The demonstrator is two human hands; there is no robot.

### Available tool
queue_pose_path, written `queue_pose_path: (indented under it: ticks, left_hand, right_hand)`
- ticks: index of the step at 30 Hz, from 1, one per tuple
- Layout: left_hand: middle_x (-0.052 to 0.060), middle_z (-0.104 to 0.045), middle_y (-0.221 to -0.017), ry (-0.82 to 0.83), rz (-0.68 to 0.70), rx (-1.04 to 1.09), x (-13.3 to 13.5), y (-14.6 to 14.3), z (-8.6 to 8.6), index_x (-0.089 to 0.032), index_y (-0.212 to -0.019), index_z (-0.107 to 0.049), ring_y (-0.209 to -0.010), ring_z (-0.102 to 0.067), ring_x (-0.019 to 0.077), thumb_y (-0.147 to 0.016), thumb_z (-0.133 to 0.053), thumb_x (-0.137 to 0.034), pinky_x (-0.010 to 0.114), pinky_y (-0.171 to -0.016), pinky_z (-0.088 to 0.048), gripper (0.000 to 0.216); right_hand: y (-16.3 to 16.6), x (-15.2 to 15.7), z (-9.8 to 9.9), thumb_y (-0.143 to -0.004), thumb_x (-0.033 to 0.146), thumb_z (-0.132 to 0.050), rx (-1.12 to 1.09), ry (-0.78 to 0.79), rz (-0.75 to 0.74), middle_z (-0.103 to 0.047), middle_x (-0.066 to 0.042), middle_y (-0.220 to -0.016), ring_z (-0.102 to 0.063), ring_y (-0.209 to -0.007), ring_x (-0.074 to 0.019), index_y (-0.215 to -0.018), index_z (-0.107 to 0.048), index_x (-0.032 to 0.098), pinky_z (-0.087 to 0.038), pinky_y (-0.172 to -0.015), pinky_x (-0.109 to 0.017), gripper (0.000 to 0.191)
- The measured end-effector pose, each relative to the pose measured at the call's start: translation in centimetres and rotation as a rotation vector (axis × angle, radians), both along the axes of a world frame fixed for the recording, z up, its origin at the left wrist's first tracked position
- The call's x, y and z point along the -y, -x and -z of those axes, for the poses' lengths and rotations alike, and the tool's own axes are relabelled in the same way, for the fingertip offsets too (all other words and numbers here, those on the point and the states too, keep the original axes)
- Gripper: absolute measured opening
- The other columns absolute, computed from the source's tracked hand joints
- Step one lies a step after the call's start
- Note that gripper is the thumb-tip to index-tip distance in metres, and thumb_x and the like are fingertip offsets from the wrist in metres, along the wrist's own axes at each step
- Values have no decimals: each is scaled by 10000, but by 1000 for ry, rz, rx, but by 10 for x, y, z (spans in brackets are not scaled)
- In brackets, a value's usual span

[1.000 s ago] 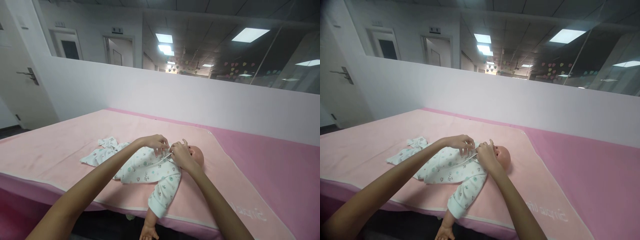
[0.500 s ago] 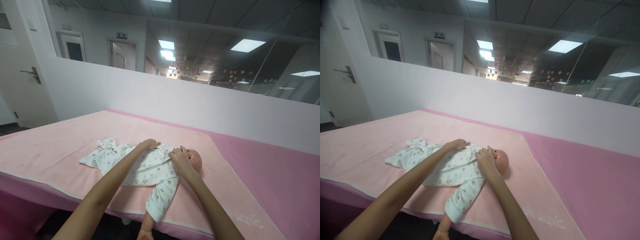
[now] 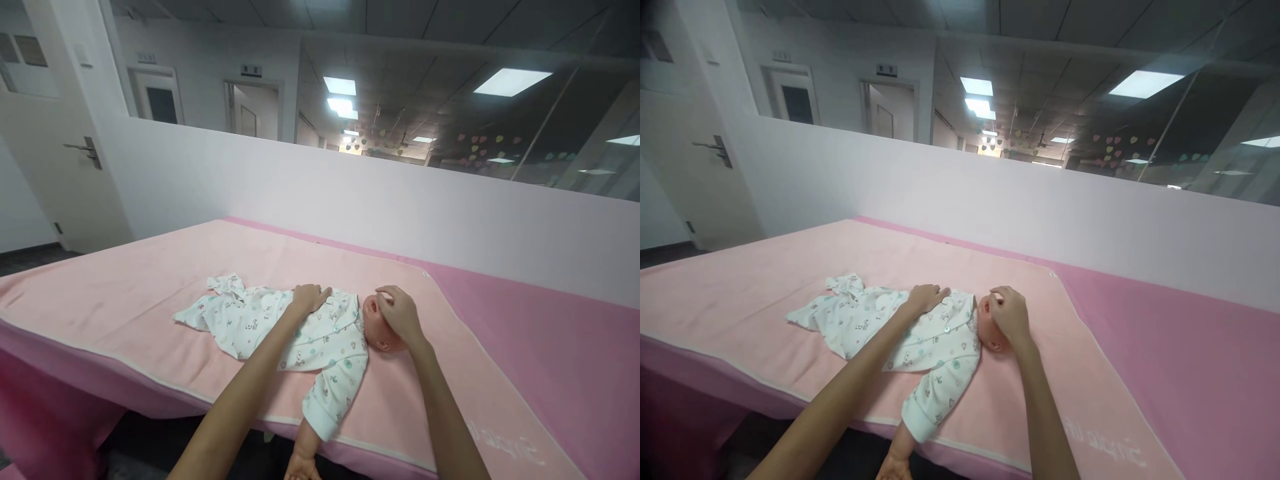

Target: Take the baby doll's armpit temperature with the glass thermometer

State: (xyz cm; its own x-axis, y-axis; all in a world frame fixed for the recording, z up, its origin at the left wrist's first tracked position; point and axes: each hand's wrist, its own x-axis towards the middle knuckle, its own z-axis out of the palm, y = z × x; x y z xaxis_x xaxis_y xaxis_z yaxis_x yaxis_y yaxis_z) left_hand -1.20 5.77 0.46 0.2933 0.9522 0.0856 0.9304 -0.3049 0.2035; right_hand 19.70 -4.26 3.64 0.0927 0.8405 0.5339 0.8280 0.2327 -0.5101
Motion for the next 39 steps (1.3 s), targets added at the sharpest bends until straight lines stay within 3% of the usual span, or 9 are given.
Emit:
queue_pose_path:
  ticks: [4, 8, 12, 16, 19, 25, 29, 35, 39]
  left_hand:
    - [125, -669, -916, 8, -4, 16, -4, 0, -2, -151, -854, -639, -856, -603, 252, -839, -189, -524, 365, -808, -392, 584]
    - [145, -671, -892, 28, -9, 11, -6, 1, -2, -135, -840, -648, -839, -606, 263, -830, -198, -527, 372, -798, -394, 597]
    - [144, -676, -883, 48, -4, 5, -7, 2, -2, -142, -828, -655, -836, -610, 266, -823, -194, -546, 387, -828, -380, 613]
    - [146, -662, -964, 45, 11, 14, -7, 5, -2, -149, -889, -648, -921, -588, 283, -815, -172, -581, 403, -865, -362, 647]
    - [126, -648, -1026, 54, 20, 22, -8, 8, -1, -169, -914, -640, -971, -570, 281, -807, -150, -613, 387, -866, -369, 669]
    - [107, -660, -1003, 102, 15, 20, -11, 13, -1, -184, -901, -643, -927, -592, 274, -788, -140, -650, 354, -800, -413, 695]
    - [150, -656, -990, 112, 4, 0, -10, 12, -3, -142, -888, -646, -919, -591, 297, -780, -128, -659, 369, -791, -416, 740]
    - [146, -652, -1009, 141, 7, -23, -10, 12, -5, -143, -906, -644, -938, -585, 293, -775, -129, -664, 364, -817, -404, 745]
    - [148, -647, -1019, 159, 10, -12, -12, 13, -3, -142, -942, -638, -928, -587, 291, -772, -114, -671, 348, -774, -423, 764]
  right_hand:
    - [-40, -18, 7, -722, 432, -499, -368, 284, -89, -678, -28, -811, -582, -827, -196, -735, -661, 185, -426, -743, -280, 296]
    - [-56, -26, 23, -688, 480, -552, -798, 415, -247, -689, -44, -848, -611, -840, -208, -819, -663, 157, -449, -777, -291, 366]
    - [-63, -28, 46, -751, 561, -427, -1051, 569, -283, -691, -84, -882, -643, -822, -232, -942, -646, 147, -484, -767, -349, 506]
    - [-64, -26, 64, -807, 605, -244, -965, 636, -372, -633, -80, -1083, -623, -938, -237, -1105, -580, 190, -491, -774, -378, 611]
    - [-67, -27, 70, -805, 627, -199, -960, 637, -430, -615, -93, -1113, -614, -961, -251, -1129, -570, 180, -492, -776, -395, 665]
    - [-86, -42, 67, -701, 509, -503, -1169, 90, -23, -635, -68, -1079, -559, -1055, -220, -1045, -586, 184, -451, -873, -353, 481]
    - [-82, -41, 54, -672, 485, -545, -1134, -54, -100, -638, -53, -1070, -535, -1083, -204, -1031, -601, 208, -392, -925, -362, 457]
    - [-62, -28, 38, -641, 461, -600, -780, 156, -295, -673, -61, -973, -570, -987, -228, -811, -692, 170, -379, -925, -347, 349]
    - [-60, -25, 35, -662, 484, -571, -754, 193, -286, -672, -53, -974, -562, -994, -226, -811, -690, 172, -387, -919, -337, 366]
